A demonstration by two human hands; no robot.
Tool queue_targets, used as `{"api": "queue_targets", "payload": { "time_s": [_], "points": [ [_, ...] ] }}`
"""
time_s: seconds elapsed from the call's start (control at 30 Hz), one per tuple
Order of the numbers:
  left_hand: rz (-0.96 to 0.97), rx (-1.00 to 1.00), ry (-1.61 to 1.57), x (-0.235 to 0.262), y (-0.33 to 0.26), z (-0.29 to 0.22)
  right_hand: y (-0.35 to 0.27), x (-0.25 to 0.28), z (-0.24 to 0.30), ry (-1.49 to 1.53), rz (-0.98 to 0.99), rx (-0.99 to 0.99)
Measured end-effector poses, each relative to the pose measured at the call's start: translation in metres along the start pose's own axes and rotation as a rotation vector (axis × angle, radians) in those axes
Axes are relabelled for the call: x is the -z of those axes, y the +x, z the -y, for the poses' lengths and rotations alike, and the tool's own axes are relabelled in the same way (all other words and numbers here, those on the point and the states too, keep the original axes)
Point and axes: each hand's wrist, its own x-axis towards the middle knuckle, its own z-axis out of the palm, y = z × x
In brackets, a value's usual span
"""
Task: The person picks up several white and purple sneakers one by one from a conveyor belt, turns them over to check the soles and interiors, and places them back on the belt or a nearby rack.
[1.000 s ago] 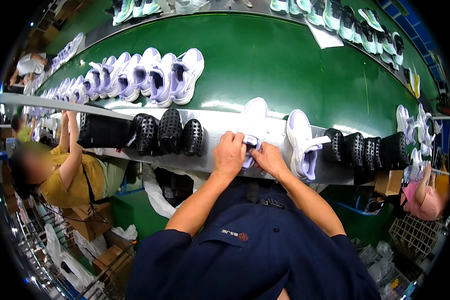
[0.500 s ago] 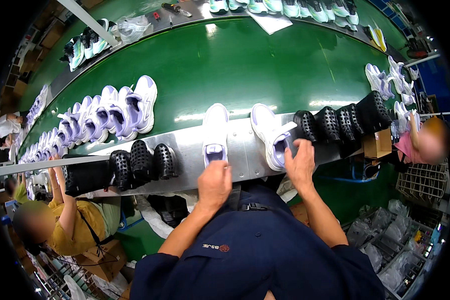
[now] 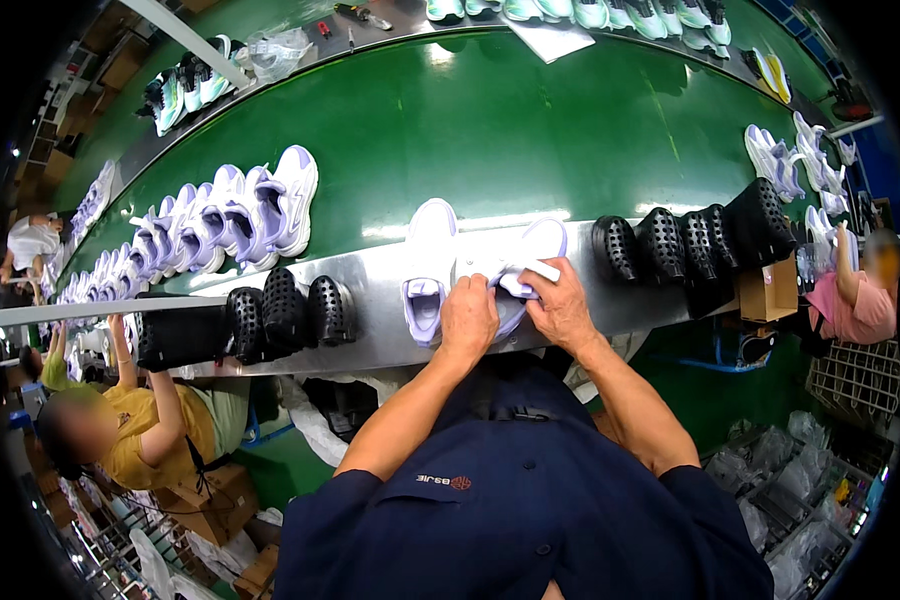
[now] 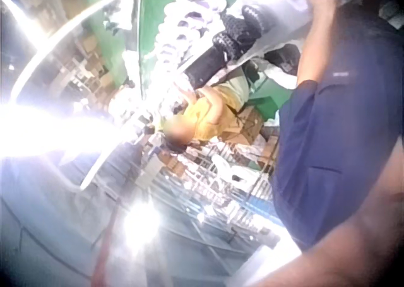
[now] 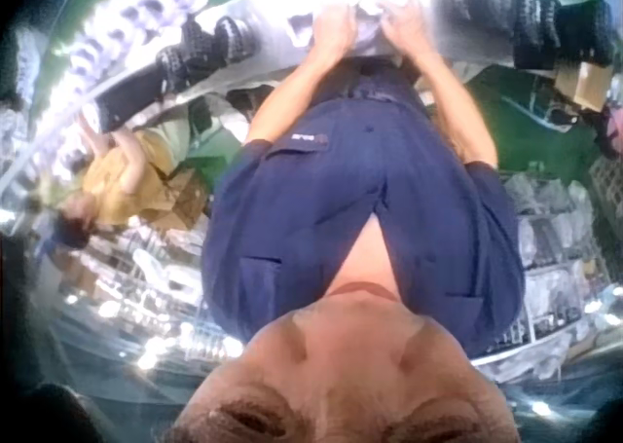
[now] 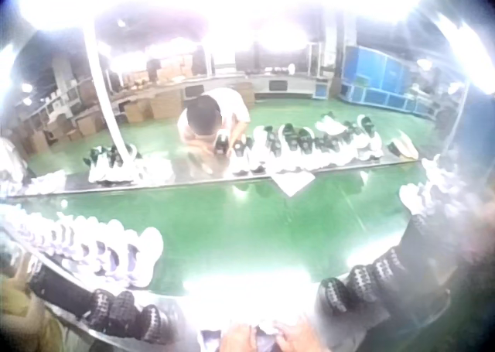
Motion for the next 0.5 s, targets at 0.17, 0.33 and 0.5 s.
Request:
{"api": "queue_targets", "payload": {
  "time_s": [0.17,0.33,0.5],
  "points": [
    [-0.05,-0.079,-0.02,-0.01,-0.001,0.002,0.024,-0.003,0.004,-0.056,0.152,0.143],
    [-0.14,-0.09,0.02,0.014,-0.021,-0.02,0.004,0.006,0.019,-0.052,-0.062,-0.022],
    [-0.132,-0.155,0.126,0.008,-0.037,-0.049,-0.038,-0.007,0.034,0.182,0.17,-0.735]
  ]
}}
